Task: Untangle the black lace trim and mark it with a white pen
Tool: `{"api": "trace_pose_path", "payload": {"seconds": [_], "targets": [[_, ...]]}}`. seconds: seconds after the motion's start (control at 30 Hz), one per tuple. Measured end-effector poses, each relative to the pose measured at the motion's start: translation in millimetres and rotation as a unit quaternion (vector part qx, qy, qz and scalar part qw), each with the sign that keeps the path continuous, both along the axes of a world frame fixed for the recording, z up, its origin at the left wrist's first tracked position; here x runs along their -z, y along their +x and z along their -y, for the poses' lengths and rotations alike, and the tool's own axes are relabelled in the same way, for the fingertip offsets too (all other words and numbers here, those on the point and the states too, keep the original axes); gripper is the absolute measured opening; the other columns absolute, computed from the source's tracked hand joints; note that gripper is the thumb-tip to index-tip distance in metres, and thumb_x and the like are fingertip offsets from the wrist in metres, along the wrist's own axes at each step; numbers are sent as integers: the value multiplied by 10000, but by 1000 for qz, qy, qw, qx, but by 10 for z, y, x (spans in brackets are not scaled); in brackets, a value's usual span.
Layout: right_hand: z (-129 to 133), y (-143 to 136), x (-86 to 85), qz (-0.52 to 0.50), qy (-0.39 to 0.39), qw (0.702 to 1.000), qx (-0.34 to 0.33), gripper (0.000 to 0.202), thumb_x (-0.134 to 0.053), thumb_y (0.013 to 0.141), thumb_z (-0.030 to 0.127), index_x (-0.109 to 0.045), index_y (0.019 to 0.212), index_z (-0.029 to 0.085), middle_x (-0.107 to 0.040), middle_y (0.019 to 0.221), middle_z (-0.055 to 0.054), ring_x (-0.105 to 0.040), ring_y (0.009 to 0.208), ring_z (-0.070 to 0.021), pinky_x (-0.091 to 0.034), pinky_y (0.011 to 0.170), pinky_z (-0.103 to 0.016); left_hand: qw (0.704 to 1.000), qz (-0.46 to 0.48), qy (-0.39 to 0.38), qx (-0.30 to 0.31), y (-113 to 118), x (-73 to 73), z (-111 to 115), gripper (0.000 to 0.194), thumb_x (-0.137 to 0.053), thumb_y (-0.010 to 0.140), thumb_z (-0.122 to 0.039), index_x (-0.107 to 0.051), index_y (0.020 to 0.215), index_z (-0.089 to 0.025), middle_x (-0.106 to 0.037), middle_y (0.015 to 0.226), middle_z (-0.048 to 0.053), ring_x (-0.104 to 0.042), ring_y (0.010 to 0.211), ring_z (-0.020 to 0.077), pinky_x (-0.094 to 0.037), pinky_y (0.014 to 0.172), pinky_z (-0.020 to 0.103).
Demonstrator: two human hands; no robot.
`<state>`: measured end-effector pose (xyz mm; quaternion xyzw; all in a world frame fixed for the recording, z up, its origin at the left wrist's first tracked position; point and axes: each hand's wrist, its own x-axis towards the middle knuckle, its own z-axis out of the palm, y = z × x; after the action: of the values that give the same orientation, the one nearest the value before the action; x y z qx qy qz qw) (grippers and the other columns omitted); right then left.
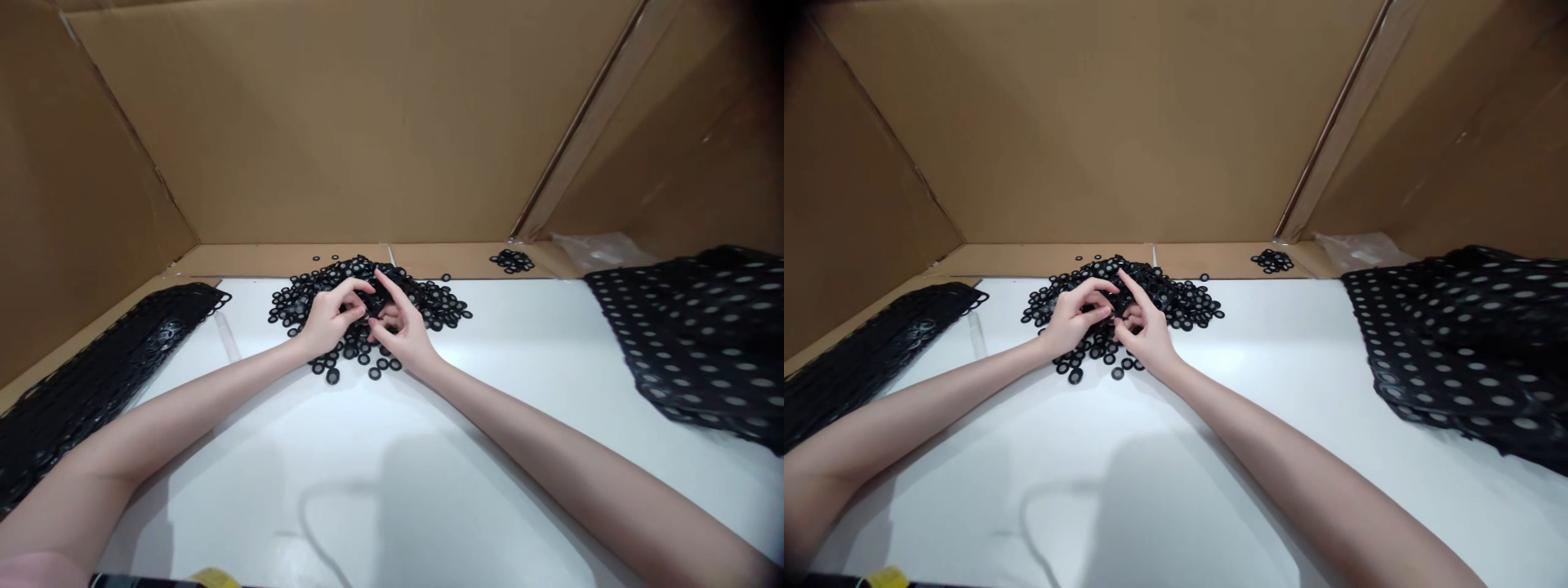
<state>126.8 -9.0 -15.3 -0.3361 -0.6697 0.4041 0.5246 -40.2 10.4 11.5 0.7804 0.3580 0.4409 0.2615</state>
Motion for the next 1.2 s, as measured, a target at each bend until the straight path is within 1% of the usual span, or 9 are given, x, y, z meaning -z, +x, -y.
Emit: {"api": "trace_pose_path", "payload": {"seconds": [0.13, 0.2, 0.33, 0.43, 0.57, 0.7, 0.93, 1.07, 1.2], "targets": [[3, -9, -6, -8, -7, 1000, -9, 749, -585, 796, 225, -293, 1479, 323, -569, 687, 45, -637, 563, -143, -546, 582, -317, 991, 124, -36, -37, -48, 6, -145, 232, -585, 727, -109, -561, 947, -179, -620, 644, -43, -584, 582, 109, -467, 622, 225], [7, -16, -9, -6, -10, 1000, -9, 738, -591, 800, 235, -301, 1473, 328, -589, 732, 31, -646, 572, -146, -542, 571, -313, 985, 158, -49, -45, -67, 10, -197, 211, -592, 711, -107, -563, 908, -173, -602, 621, -45, -577, 563, 106, -477, 609, 224], [14, -21, -10, -6, -12, 1000, -4, 705, -586, 816, 256, -308, 1460, 327, -601, 755, 20, -651, 587, -159, -550, 589, -333, 994, 103, -24, -41, -58, 12, -160, 76, -573, 766, -150, -622, 824, -151, -644, 749, 5, -598, 614, 115, -498, 623, 243], [14, -20, -6, -17, -20, 1000, 0, 759, -634, 794, 279, -274, 1461, 290, -627, 794, 1, -648, 616, -168, -563, 626, -353, 998, 51, 20, -35, -20, -10, -58, 116, -540, 831, -177, -652, 841, -148, -676, 838, 30, -622, 657, 125, -511, 665, 260], [7, -27, -4, 2, -23, 1000, 20, 815, -719, 717, 281, -310, 1421, 268, -649, 827, -16, -632, 617, -174, -566, 618, -361, 998, 24, 46, -25, 27, -38, 26, 141, -529, 860, -178, -667, 864, -146, -691, 851, 42, -637, 709, 139, -520, 693, 262], [-1, -40, 7, 8, -31, 999, 23, 842, -726, 710, 291, -286, 1428, 282, -650, 807, -16, -619, 573, -178, -568, 594, -381, 998, 32, 53, -22, 52, -52, 53, 153, -522, 882, -196, -666, 894, -146, -695, 894, 55, -652, 744, 148, -535, 699, 265], [-50, -9, 71, 16, -3, 1000, 27, 818, -721, 705, 251, -331, 1424, 278, -624, 891, -32, -638, 699, -195, -569, 641, -375, 989, -50, 135, -22, 57, -96, 103, 181, -497, 915, -190, -674, 893, -162, -705, 870, 46, -654, 788, 151, -506, 732, 256], [-63, 0, 75, 12, -2, 1000, 12, 824, -722, 701, 241, -333, 1427, 266, -628, 945, -46, -650, 741, -205, -576, 717, -410, 990, -53, 132, -14, 26, -83, 69, 176, -503, 914, -185, -676, 898, -160, -710, 874, 44, -656, 780, 146, -509, 727, 245], [-60, -7, 70, 3, -7, 1000, -1, 830, -724, 703, 245, -324, 1430, 263, -627, 956, -49, -656, 757, -207, -579, 738, -419, 990, -56, 129, -9, 9, -73, 50, 170, -509, 913, -180, -676, 906, -156, -711, 874, 44, -662, 773, 144, -511, 728, 244]]}}
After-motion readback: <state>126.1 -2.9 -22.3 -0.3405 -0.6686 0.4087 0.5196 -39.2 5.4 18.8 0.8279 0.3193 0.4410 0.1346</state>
